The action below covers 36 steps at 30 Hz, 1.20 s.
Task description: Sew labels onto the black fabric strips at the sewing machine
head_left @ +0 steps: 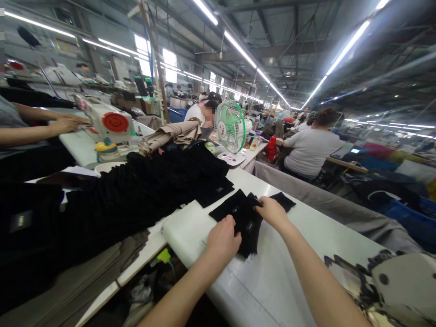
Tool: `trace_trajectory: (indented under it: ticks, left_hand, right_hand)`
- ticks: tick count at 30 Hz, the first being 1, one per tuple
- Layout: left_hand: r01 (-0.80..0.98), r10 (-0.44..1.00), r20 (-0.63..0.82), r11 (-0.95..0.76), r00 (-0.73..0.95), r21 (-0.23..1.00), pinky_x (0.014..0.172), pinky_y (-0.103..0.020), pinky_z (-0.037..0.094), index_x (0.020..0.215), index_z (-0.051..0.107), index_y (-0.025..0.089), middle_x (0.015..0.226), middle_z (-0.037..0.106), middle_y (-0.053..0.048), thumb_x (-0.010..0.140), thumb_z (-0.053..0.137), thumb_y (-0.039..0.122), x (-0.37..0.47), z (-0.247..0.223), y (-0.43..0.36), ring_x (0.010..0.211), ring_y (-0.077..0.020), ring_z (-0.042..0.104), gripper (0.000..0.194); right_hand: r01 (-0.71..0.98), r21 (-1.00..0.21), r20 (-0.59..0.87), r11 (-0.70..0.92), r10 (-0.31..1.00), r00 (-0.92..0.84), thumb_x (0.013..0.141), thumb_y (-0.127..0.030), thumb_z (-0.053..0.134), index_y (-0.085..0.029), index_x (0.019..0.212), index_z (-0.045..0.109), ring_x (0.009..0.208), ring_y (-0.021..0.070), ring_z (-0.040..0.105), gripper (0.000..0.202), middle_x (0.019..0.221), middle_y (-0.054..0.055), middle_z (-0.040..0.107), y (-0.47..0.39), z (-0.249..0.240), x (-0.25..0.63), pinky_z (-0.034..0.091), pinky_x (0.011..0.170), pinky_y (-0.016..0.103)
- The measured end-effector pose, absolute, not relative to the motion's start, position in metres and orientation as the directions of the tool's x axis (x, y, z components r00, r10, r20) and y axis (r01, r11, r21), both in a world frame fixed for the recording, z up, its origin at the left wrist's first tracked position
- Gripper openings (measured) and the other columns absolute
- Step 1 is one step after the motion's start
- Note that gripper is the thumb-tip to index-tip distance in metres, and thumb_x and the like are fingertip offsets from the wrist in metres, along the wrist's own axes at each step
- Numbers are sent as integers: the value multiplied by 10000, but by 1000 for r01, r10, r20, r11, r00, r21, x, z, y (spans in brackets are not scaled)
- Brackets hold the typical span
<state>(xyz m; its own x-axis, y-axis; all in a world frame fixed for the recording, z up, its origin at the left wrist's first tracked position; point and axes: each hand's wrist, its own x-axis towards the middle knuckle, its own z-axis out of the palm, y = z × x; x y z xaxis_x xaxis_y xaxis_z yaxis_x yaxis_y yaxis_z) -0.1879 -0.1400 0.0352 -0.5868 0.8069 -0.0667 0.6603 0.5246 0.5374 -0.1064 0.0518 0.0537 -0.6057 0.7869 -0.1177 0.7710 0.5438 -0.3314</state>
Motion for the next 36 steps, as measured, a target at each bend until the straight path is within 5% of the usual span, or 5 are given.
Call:
trace_trajectory:
  ticks: [5, 13, 21, 28, 36]
  left_hand:
    - [626, 833, -41, 447, -552, 639, 701, -285, 426, 938, 520, 220, 899, 670, -13, 869, 624, 225, -217, 60, -149, 861, -211, 658, 125]
    - [665, 825, -101, 515, -557, 541, 833, -299, 485, 1068, 562, 166, 1085, 670, -101, 794, 712, 299, -277, 51, -122, 1022, -262, 656, 339]
    - [722, 871, -191, 484, -453, 495, 968, -407, 478, 1166, 621, 140, 1243, 644, -174, 624, 839, 409, -282, 43, -113, 1192, -393, 594, 643]
    - [319, 986, -100, 139, -136, 938, 806, -308, 514, 1066, 667, 187, 1029, 738, -32, 672, 804, 457, -288, 37, -130, 980, -258, 680, 497]
    - [428, 896, -83, 288, -437, 857, 678, -275, 508, 904, 713, 168, 876, 730, -19, 763, 700, 401, -337, 74, -119, 841, -224, 683, 273]
  right_hand:
    - [689, -502, -90, 523, 761, -643, 890, -332, 726, -142, 872, 679, 806, 188, 648, 196, 792, 9, 658, 64, 81, -94, 527, 740, 318]
    - [669, -657, -232, 348, 751, -619, 973, -362, 640, -158, 1199, 625, 972, 208, 661, 305, 1172, 73, 650, 71, 40, -142, 578, 829, 400]
    - [653, -718, -358, 240, 676, -643, 979, -357, 634, -154, 1172, 628, 902, 182, 668, 281, 1113, 64, 662, 66, 40, -141, 586, 773, 367]
    - [395, -865, -208, 308, 497, -843, 747, -130, 728, -165, 901, 682, 853, 180, 686, 164, 830, -17, 720, 48, 101, -114, 536, 792, 260]
    - [522, -802, -239, 292, 642, -728, 936, -312, 672, -148, 1075, 655, 820, 165, 666, 215, 991, 38, 686, 65, 106, -179, 570, 717, 321]
